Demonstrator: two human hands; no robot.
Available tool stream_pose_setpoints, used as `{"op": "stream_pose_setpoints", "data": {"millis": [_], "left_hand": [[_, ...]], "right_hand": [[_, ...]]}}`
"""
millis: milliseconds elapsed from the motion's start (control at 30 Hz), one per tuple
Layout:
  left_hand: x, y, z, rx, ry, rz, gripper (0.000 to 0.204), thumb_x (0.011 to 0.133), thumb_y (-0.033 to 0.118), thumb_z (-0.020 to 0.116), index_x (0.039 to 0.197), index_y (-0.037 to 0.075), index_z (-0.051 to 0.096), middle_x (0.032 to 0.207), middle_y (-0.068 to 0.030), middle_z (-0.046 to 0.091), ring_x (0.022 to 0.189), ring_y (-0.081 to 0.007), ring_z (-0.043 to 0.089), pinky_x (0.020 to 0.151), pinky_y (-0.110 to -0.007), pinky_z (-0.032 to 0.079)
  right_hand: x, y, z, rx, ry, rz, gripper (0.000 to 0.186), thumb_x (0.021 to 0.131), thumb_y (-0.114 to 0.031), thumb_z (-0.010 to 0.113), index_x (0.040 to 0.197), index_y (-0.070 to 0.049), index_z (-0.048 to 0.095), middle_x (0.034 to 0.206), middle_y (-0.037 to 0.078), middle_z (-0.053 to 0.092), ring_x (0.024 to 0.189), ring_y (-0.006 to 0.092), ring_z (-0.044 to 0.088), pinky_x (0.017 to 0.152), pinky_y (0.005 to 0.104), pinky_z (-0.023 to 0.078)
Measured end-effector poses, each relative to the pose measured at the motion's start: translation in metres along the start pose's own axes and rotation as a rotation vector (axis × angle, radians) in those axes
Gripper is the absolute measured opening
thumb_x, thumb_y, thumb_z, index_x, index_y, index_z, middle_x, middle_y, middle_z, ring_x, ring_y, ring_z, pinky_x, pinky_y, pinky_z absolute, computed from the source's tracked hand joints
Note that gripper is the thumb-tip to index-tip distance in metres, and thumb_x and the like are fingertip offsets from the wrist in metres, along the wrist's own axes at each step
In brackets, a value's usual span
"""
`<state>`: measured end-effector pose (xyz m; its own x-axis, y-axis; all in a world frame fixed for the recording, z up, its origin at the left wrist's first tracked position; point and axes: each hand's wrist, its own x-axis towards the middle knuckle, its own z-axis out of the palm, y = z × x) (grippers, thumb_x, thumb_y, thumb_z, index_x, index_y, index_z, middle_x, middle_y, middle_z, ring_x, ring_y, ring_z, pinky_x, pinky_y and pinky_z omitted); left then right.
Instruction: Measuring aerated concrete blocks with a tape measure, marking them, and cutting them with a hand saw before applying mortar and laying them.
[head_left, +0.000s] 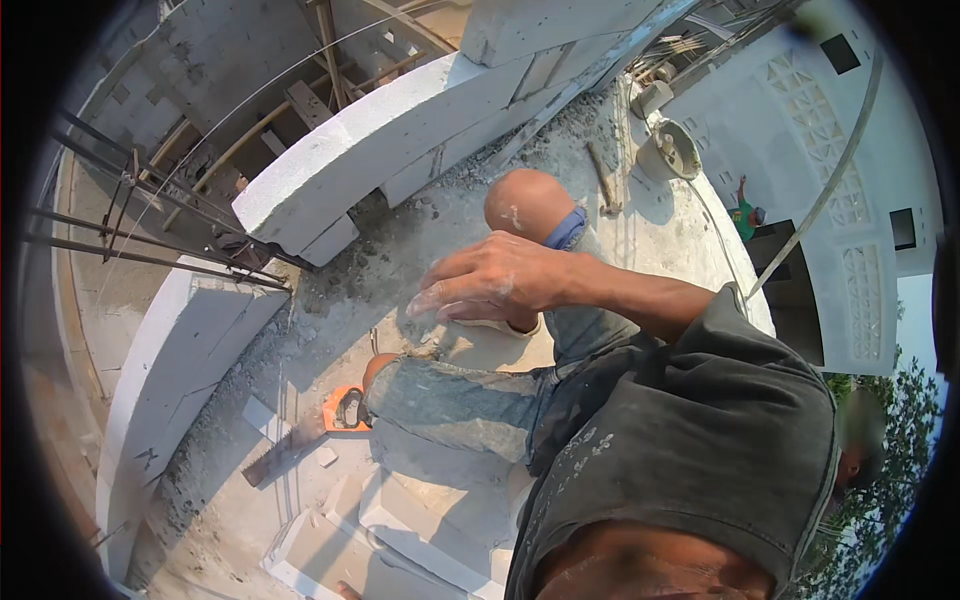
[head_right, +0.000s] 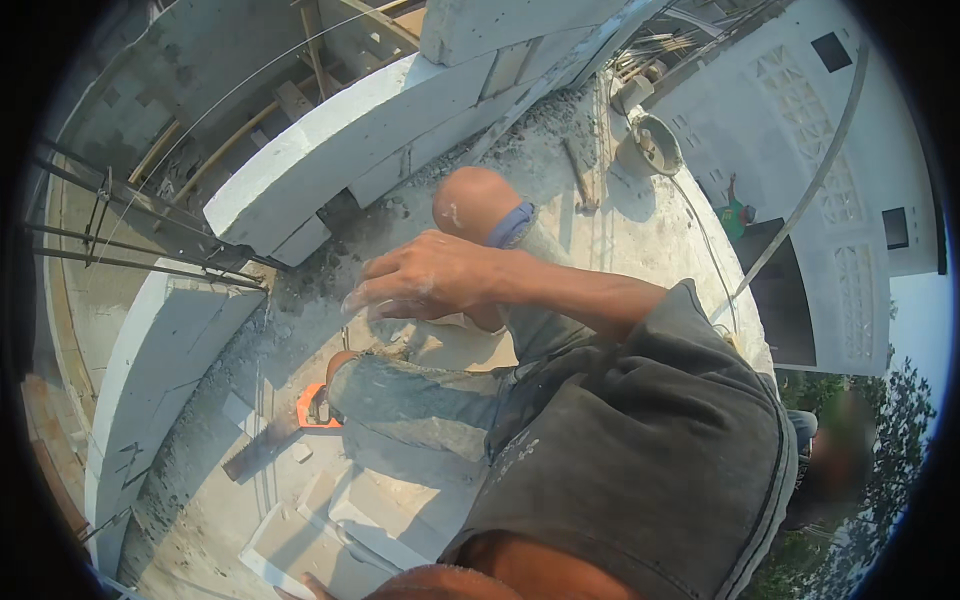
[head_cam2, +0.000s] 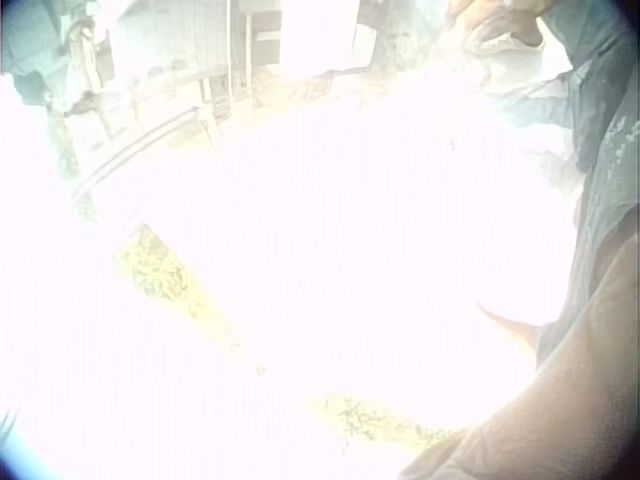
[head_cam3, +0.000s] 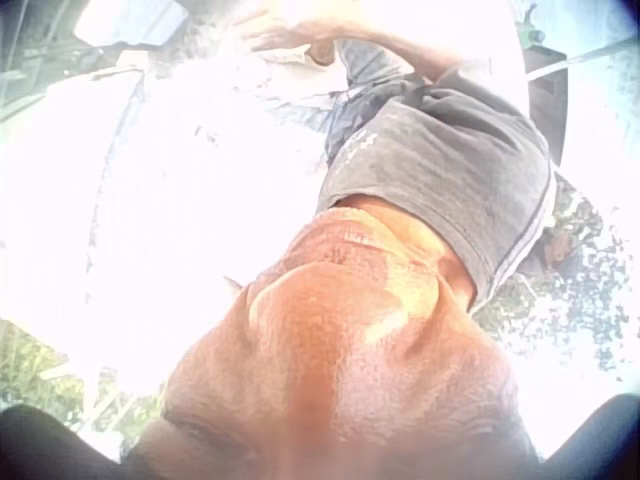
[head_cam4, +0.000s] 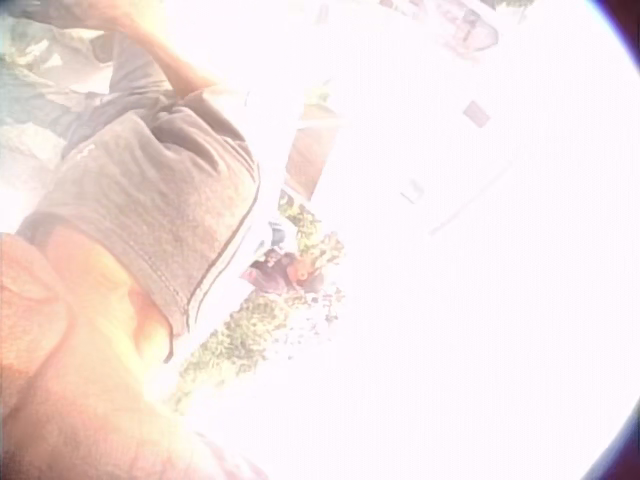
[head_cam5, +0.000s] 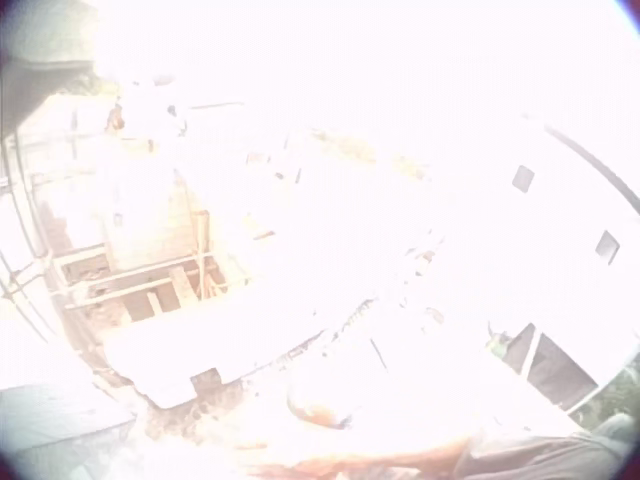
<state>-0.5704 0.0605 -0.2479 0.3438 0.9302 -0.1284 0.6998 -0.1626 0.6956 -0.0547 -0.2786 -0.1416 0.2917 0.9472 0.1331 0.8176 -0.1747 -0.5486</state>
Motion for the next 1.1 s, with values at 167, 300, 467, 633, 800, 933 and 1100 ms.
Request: {"op": "stream_pose_setpoints", "data": {"millis": [167,300,467,633,800,933,1100], "left_hand": [[0.063,0.029,0.044,0.031,-0.185,0.182,0.067,0.094,0.027,0.059,0.148,-0.002,0.032,0.150,-0.0230,0.036,0.134,-0.0366,0.041,0.111,-0.043,0.033],[0.057,0.037,0.070,0.061,-0.242,0.225,0.067,0.094,0.028,0.058,0.148,-0.002,0.032,0.150,-0.0231,0.036,0.134,-0.0368,0.041,0.111,-0.043,0.032],[0.063,0.063,0.085,0.129,-0.279,0.284,0.067,0.094,0.028,0.058,0.148,-0.002,0.032,0.150,-0.0232,0.036,0.134,-0.0370,0.040,0.111,-0.044,0.032],[0.060,0.115,0.124,0.192,-0.310,0.354,0.067,0.094,0.028,0.058,0.148,-0.002,0.032,0.149,-0.0233,0.036,0.134,-0.0372,0.040,0.111,-0.044,0.032],[0.060,0.180,0.188,0.244,-0.339,0.447,0.066,0.094,0.028,0.058,0.148,-0.002,0.032,0.149,-0.0234,0.036,0.134,-0.0374,0.040,0.111,-0.044,0.032],[0.052,0.222,0.235,0.285,-0.365,0.507,0.066,0.095,0.029,0.058,0.148,-0.002,0.032,0.149,-0.0235,0.036,0.134,-0.0376,0.040,0.111,-0.044,0.032],[0.042,0.260,0.288,0.321,-0.374,0.561,0.066,0.095,0.029,0.058,0.148,-0.002,0.032,0.149,-0.0236,0.036,0.134,-0.0378,0.039,0.111,-0.045,0.032]], "right_hand": [[-0.068,0.011,-0.037,-0.136,0.396,0.134,0.028,0.090,-0.013,0.068,0.117,-0.006,0.066,0.105,0.009,0.070,0.089,0.0220,0.069,0.075,0.0333,0.057],[-0.111,0.042,-0.074,0.105,0.737,0.490,0.028,0.095,-0.014,0.064,0.120,-0.003,0.064,0.104,0.009,0.070,0.087,0.0175,0.068,0.077,0.0312,0.058],[-0.213,0.159,-0.065,0.985,1.357,0.932,0.047,0.099,-0.021,0.058,0.140,-0.005,0.043,0.117,0.012,0.063,0.093,0.0207,0.066,0.083,0.0364,0.058],[-0.359,0.277,0.000,1.322,1.802,0.950,0.059,0.104,-0.035,0.041,0.149,-0.007,0.017,0.137,0.021,0.051,0.115,0.0375,0.058,0.097,0.0511,0.052],[-0.413,0.335,0.013,1.312,2.258,0.917,0.068,0.105,-0.045,0.030,0.155,-0.012,-0.002,0.147,0.021,0.042,0.120,0.0449,0.055,0.099,0.0549,0.050],[-0.439,0.383,0.001,1.341,2.441,0.826,0.071,0.103,-0.049,0.031,0.154,-0.010,-0.001,0.156,0.020,0.024,0.116,0.0477,0.055,0.093,0.0587,0.053],[-0.465,0.430,-0.022,1.338,2.502,0.773,0.076,0.103,-0.052,0.030,0.152,-0.004,-0.001,0.158,0.018,0.018,0.116,0.0476,0.054,0.089,0.0590,0.056]]}}
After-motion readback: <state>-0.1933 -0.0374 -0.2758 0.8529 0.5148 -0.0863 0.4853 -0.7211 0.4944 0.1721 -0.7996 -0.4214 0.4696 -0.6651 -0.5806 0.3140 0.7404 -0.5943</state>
